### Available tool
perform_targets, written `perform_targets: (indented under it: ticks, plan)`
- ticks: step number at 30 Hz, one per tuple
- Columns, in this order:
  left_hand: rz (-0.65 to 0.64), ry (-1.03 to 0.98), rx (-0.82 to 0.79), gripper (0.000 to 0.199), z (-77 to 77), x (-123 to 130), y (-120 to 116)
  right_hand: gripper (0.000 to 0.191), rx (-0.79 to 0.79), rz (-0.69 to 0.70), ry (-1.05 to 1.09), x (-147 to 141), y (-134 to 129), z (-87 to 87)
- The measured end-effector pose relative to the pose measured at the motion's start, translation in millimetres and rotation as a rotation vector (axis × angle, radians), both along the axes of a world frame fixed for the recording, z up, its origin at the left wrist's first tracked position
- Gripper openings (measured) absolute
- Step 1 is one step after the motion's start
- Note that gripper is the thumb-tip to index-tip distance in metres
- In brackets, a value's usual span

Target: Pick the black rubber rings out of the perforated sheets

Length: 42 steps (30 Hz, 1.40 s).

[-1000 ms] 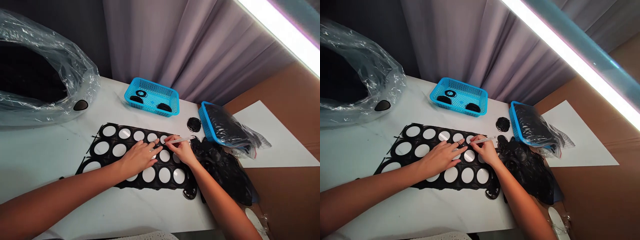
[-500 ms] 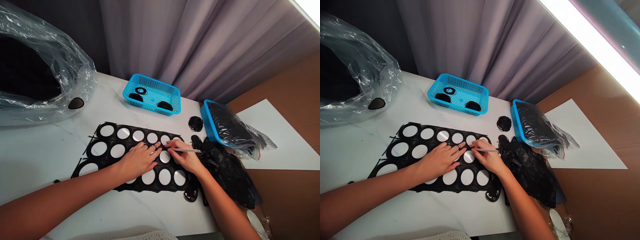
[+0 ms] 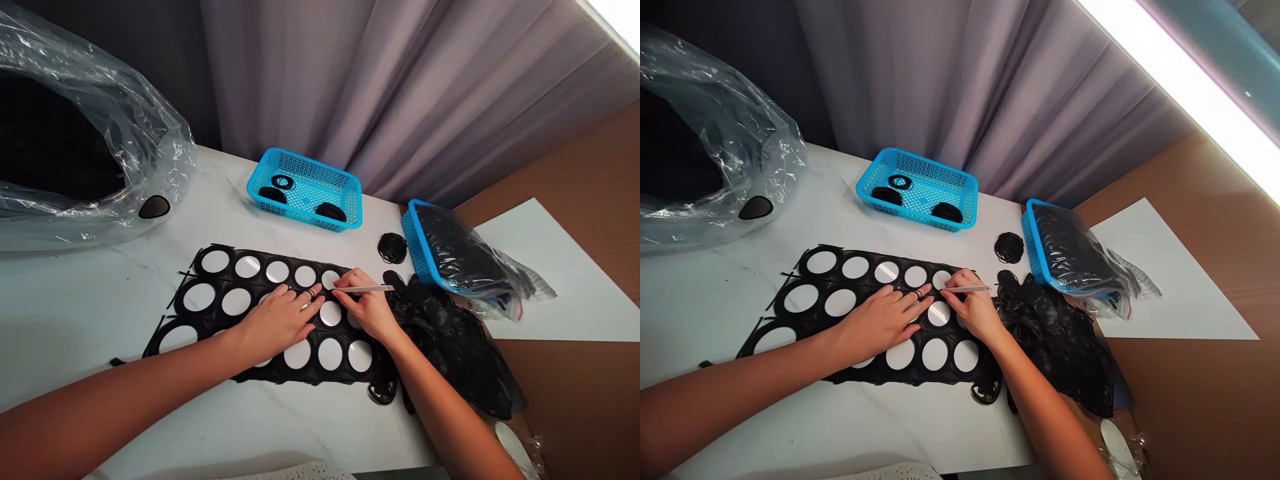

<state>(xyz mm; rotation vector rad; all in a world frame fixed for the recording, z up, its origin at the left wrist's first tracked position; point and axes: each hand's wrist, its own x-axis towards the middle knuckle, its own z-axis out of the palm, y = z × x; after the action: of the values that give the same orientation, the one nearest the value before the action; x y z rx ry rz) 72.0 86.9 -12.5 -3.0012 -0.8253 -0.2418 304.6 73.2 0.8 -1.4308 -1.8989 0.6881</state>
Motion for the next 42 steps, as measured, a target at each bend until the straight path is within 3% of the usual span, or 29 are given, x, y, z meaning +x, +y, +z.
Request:
perform_targets:
  ticks: [8, 12, 14, 17, 18, 19, 22, 24, 27, 29, 31, 33, 38, 42]
  plan:
    - [-0.001, 0.001, 0.018, 0.051, 0.3, 0, -1, 0.013, 0.048, 0.033, -0.075, -4, -1, -2.5]
    - [-0.003, 0.0, 0.021, 0.05, 0.9, 0, -2, 0.014, 0.176, 0.167, -0.423, 2, 6, -0.9]
    - [-0.006, -0.003, 0.011, 0.049, 1.8, -1, -1, 0.019, 0.221, 0.026, -0.611, 17, 16, 5.7]
    - [-0.009, 0.0, -0.004, 0.048, 4.7, -1, 1, 0.02, 0.256, -0.432, -0.709, 43, 27, 20.2]
    - [-0.014, 0.002, -0.009, 0.048, 6.1, -1, 1, 0.018, 0.242, -0.51, -0.678, 47, 27, 24.3]
    - [-0.02, 0.002, -0.012, 0.048, 7.6, -2, 2, 0.017, 0.205, -0.525, -0.624, 49, 24, 27.1]
    - [-0.045, 0.005, -0.008, 0.045, 11.2, -4, 1, 0.019, 0.042, -0.369, -0.426, 41, 7, 26.5]
    - [-0.052, 0.012, -0.01, 0.04, 11.5, -6, -2, 0.02, 0.02, -0.325, -0.375, 36, 0, 21.6]
    - [-0.046, 0.019, -0.023, 0.036, 8.4, -10, -5, 0.02, 0.119, -0.508, -0.443, 47, 5, 18.5]
    - [-0.037, 0.011, -0.034, 0.036, 5.9, -11, -5, 0.019, 0.175, -0.687, -0.516, 60, 14, 22.4]
    - [-0.031, -0.012, -0.032, 0.035, 4.8, -13, -5, 0.017, 0.191, -0.78, -0.547, 68, 18, 28.9]
    - [-0.024, -0.044, -0.013, 0.031, 5.1, -14, -7, 0.015, 0.134, -0.702, -0.502, 61, 14, 33.6]
    - [-0.088, -0.09, -0.007, 0.028, 6.8, -17, -21, 0.014, -0.167, -0.125, -0.115, 6, -31, 24.9]
    - [-0.074, -0.066, 0.002, 0.04, 7.3, -18, -29, 0.012, -0.223, -0.073, 0.004, -18, -55, 10.7]
